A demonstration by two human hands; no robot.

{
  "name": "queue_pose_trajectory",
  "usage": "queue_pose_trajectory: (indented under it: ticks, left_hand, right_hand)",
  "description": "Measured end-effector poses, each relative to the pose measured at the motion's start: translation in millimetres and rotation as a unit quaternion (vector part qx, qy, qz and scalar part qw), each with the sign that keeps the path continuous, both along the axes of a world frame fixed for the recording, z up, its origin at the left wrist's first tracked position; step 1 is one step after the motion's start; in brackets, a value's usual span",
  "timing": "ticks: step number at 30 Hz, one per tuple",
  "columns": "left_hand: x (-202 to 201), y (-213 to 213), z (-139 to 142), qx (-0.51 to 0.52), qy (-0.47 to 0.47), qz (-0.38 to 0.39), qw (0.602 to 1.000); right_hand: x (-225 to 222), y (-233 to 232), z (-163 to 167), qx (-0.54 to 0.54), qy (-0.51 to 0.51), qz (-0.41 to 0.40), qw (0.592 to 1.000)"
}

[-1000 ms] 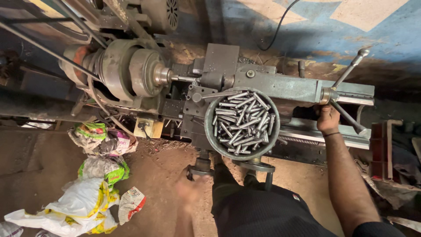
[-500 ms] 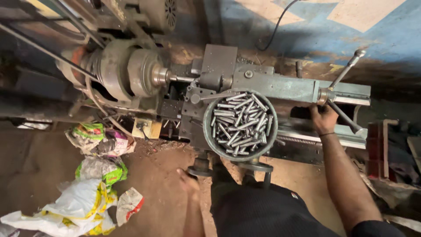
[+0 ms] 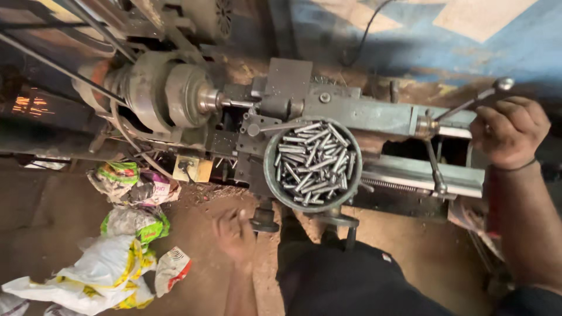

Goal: The person operates a lathe to machine small metal pin parts. They insert a metal blank into the lathe chuck, turn the machine handles to feed and shape the spinning part, then remove the finished piece and drop it into a large bowl filled with similar machined pins, repeating the cycle.

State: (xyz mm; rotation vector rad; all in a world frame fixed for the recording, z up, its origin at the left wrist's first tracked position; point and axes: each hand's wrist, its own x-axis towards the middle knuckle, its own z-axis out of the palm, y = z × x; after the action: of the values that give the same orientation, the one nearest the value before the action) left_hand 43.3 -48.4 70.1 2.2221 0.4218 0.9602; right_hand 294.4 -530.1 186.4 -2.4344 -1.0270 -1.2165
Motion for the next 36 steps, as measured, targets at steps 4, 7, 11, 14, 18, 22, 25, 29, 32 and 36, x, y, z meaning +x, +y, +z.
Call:
queue_pose_trajectory:
  ticks: [4, 7, 11, 14, 18, 22, 25, 29, 32, 36]
  left_hand:
    - [44.7, -34.8, 66.1, 0.075, -0.001, -0.134, 0.988]
    - [71.3, -57.8, 103.4, 0.138, 0.035, -0.252, 0.957]
    - [86.4, -73.2, 132.3, 0.162, 0.186, -0.247, 0.937]
    - [94.0, -76.0, 137.2, 0.156, 0.246, -0.249, 0.924]
    - [95.8, -66.1, 133.0, 0.142, 0.268, -0.259, 0.917]
    - [89.7, -32.4, 125.6, -0.053, 0.276, -0.224, 0.933]
    - [87.8, 1.0, 116.8, -0.458, 0.159, -0.196, 0.852]
    - [101.5, 29.5, 98.6, -0.602, -0.078, -0.290, 0.740]
    - [117.2, 38.9, 87.9, -0.677, -0.076, -0.266, 0.683]
    - [147.7, 47.4, 83.3, -0.639, -0.050, -0.266, 0.720]
  right_hand:
    - [-43.6, 15.1, -14.7, 0.339, 0.295, -0.057, 0.892]
    - [-67.6, 13.8, -34.0, 0.364, 0.548, -0.059, 0.751]
    - [-103.9, 38.1, -93.2, 0.199, 0.382, -0.196, 0.881]
    - [-90.6, 52.2, -143.5, 0.300, 0.355, -0.166, 0.870]
    - [-33.2, 34.6, -163.8, 0.229, 0.414, -0.167, 0.865]
    - [23.2, 16.9, -138.6, 0.130, 0.243, -0.129, 0.953]
    - [37.0, 13.8, -107.3, 0.174, 0.153, -0.091, 0.969]
    - [27.8, 10.0, -75.0, 0.112, -0.067, -0.013, 0.991]
    - [10.6, 5.0, -67.3, 0.070, -0.062, -0.032, 0.995]
    - [3.5, -2.9, -68.4, 0.066, -0.037, -0.002, 0.997]
